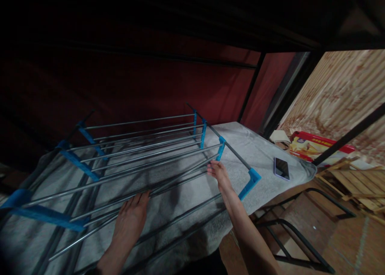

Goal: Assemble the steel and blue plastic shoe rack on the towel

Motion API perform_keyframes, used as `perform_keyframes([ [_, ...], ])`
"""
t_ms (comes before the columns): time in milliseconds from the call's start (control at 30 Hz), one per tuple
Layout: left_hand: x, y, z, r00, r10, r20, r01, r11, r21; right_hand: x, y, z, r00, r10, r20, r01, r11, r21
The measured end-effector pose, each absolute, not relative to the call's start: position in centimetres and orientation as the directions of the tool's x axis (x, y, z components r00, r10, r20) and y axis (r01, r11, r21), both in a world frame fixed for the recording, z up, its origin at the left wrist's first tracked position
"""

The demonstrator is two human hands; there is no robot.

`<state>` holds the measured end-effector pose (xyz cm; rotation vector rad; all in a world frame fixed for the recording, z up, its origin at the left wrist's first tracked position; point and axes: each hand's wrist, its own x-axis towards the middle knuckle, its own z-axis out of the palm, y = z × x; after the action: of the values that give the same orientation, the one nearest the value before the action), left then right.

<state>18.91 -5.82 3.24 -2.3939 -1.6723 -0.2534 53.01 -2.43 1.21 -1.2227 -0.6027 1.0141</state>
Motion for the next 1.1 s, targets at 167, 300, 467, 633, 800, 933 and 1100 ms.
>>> perform_keyframes([
  [167, 19.8, -5.3, 2.6, 0.39, 0.871, 0.299, 0.919, -0.387, -0.07, 57.4, -2.1, -0.3, 0.772, 0.625, 0.117, 0.075, 0.094, -0.993],
  [300, 20.8, -4.4, 3.4, 0.426, 0.84, 0.335, 0.899, -0.434, -0.054, 59.5, -0.5, 0.3, 0.665, 0.716, 0.212, 0.179, 0.124, -0.976],
  [467, 21.7, -3.0, 4.2, 0.462, 0.806, 0.37, 0.88, -0.468, -0.078, 59.2, 1.0, 0.7, 0.592, 0.762, 0.263, 0.253, 0.134, -0.958],
  [633, 21.7, -2.6, 4.0, 0.473, 0.798, 0.374, 0.874, -0.477, -0.088, 58.4, 1.0, 0.4, 0.583, 0.753, 0.306, 0.262, 0.182, -0.948],
  [800, 21.8, -2.7, 4.3, 0.455, 0.826, 0.332, 0.885, -0.46, -0.068, 58.0, 0.6, 0.6, 0.588, 0.76, 0.277, 0.218, 0.18, -0.959],
  [933, 22.0, -2.6, 4.6, 0.457, 0.827, 0.328, 0.883, -0.467, -0.052, 57.6, 0.4, 0.9, 0.61, 0.751, 0.253, 0.218, 0.148, -0.965],
  [1100, 22.2, -2.9, 4.8, 0.442, 0.84, 0.315, 0.886, -0.464, -0.007, 57.5, 0.2, 1.8, 0.6, 0.762, 0.243, 0.202, 0.149, -0.968],
])
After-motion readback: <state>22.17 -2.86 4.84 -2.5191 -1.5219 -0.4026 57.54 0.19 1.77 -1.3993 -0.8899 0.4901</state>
